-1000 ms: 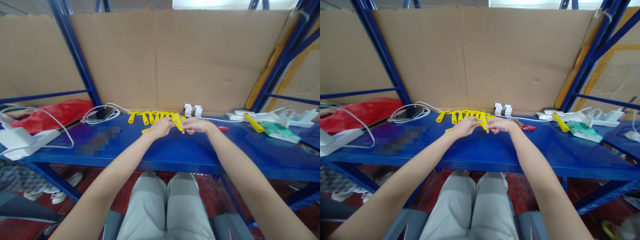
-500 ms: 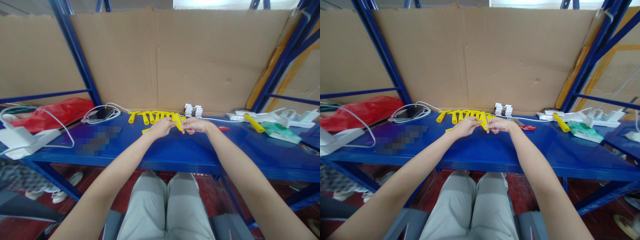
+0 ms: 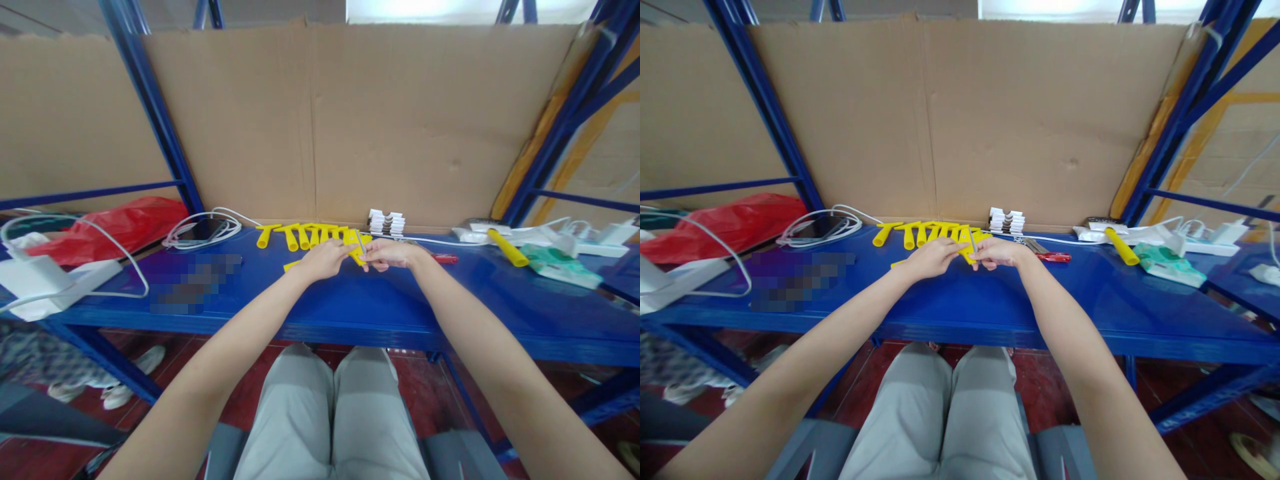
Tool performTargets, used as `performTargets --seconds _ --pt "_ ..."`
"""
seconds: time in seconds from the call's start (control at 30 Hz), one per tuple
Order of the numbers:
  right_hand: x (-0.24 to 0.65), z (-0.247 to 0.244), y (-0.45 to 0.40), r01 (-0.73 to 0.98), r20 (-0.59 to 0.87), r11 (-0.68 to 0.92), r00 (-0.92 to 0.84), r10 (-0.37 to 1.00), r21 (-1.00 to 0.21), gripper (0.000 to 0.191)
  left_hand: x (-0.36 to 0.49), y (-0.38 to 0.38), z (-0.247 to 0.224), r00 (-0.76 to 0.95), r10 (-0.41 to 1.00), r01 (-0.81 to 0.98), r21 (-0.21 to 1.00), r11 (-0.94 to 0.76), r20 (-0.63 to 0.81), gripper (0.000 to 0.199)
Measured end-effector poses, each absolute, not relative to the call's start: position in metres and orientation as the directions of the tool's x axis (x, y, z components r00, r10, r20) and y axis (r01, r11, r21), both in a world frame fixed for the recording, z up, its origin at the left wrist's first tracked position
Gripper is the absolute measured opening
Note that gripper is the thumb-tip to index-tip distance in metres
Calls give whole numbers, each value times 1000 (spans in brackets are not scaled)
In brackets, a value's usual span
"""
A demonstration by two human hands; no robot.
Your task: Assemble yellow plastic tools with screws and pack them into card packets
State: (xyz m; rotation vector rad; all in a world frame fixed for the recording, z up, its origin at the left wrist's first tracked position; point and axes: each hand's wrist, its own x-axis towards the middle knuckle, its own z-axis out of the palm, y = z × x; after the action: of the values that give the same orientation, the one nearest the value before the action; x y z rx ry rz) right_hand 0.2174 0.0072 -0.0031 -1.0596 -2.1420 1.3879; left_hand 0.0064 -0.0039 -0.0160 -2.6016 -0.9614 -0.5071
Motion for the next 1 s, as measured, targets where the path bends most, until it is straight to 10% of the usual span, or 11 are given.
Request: performTargets --seconds 0.4,0.6,0.73,1.0 --pt "215 -11 11 357 -124 169 -667 735 -918 28 8 -8 -13 704 606 695 -178 -697 371 39" --pt "249 -2 18 507 -67 89 -282 957 -857 18 11 -11 -11 717 588 672 -149 -725 374 39" --pt "285 -4 26 737 178 25 130 976 -676 11 12 -13 -9 707 611 683 -118 -721 357 39" --pt "292 -15 34 961 188 -90 142 972 -261 42 13 -11 -11 740 576 635 -77 -769 348 38"
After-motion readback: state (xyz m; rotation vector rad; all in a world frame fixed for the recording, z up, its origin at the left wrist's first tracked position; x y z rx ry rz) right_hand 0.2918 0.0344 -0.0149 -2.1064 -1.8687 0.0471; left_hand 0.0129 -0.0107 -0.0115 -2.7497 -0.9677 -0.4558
